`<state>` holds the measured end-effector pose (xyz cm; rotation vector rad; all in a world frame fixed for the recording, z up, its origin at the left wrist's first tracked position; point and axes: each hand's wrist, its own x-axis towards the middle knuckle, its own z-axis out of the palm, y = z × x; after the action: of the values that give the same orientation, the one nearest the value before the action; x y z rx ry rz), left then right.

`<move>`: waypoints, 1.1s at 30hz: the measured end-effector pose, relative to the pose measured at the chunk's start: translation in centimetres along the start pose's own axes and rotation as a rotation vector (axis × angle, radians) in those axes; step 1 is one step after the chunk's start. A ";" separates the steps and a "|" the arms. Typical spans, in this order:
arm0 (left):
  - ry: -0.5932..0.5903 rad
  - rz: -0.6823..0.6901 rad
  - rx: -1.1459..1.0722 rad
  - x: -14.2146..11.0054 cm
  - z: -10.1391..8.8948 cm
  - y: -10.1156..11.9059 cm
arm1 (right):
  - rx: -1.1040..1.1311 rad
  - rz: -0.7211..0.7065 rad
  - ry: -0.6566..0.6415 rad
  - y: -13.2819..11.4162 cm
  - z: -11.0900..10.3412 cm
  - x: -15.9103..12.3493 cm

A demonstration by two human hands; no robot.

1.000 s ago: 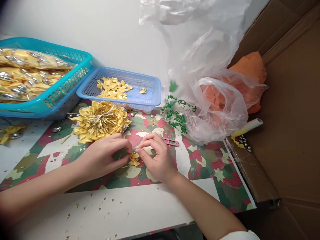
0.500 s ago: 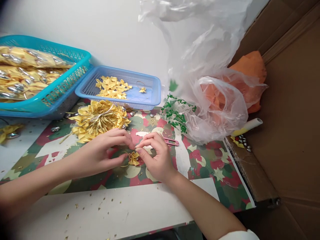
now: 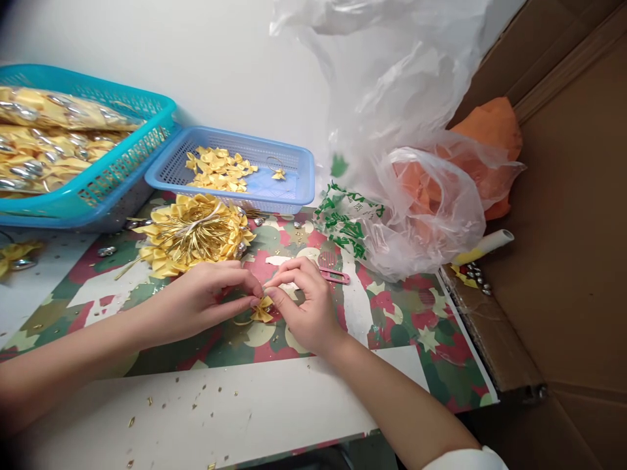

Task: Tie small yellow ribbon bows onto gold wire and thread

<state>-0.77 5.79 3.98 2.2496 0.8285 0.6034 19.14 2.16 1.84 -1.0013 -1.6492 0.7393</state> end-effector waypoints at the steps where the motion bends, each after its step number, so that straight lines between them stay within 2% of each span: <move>1: -0.008 0.003 0.002 0.0 0.0 0.0 | -0.001 0.001 0.003 0.0 0.0 0.0; 13: 0.071 0.088 0.102 -0.5 0.6 -0.8 | 0.022 0.007 0.015 0.1 -0.4 0.1; 17: 0.111 0.011 0.002 -0.4 -0.2 0.3 | 0.027 0.015 0.018 0.1 -0.4 0.1; 20: 0.193 -0.136 -0.062 -0.7 -0.7 0.9 | 0.025 0.018 0.021 0.1 -0.4 0.1; 23: 0.129 -0.243 -0.019 -1.3 -0.3 0.5 | 0.028 0.019 0.024 0.1 -0.4 0.1; 25: 0.085 -0.261 -0.002 -1.8 0.2 -0.1 | 0.033 0.021 0.021 0.2 -0.4 0.0; 30: 0.171 -0.271 -0.060 -2.5 1.0 -1.1 | 0.038 0.023 0.001 0.2 -0.4 0.0; 33: 0.080 -0.253 -0.068 -2.7 1.0 -0.9 | 0.036 0.038 -0.014 0.1 -0.4 0.0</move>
<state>-2.42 4.02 2.11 2.0288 1.0962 0.5949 19.60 2.24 1.86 -1.0066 -1.6271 0.8002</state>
